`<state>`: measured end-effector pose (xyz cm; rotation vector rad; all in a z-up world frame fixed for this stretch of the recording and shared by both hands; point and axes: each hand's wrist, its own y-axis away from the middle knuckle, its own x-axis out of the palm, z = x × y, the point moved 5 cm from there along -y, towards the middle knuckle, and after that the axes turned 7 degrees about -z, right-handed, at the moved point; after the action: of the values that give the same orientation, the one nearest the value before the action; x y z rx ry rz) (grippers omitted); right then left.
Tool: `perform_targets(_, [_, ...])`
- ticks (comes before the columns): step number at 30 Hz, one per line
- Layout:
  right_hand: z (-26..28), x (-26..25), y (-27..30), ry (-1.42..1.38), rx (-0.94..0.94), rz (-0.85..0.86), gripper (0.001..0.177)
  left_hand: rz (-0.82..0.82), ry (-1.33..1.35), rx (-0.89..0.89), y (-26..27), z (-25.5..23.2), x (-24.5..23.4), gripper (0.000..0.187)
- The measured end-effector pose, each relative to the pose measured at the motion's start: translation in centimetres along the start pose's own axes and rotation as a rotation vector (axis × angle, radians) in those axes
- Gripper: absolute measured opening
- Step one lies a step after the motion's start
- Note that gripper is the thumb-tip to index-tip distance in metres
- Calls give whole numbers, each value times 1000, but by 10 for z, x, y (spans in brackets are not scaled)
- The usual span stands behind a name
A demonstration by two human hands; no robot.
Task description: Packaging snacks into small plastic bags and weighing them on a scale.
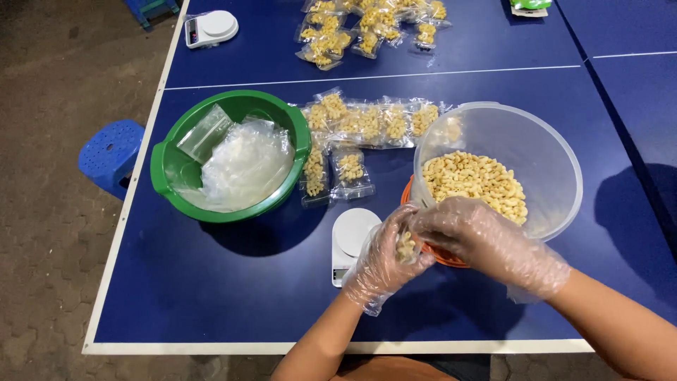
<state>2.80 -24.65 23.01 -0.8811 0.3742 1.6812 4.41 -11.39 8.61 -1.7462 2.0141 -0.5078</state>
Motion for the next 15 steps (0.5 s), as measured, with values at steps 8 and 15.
perform_targets(8, [-1,1,2,207,-61,114,20,142,172,-129,-1,-16,-5,84])
perform_targets(15, [-10,28,2,273,-77,214,16,102,132,-55,-4,-28,-14,73])
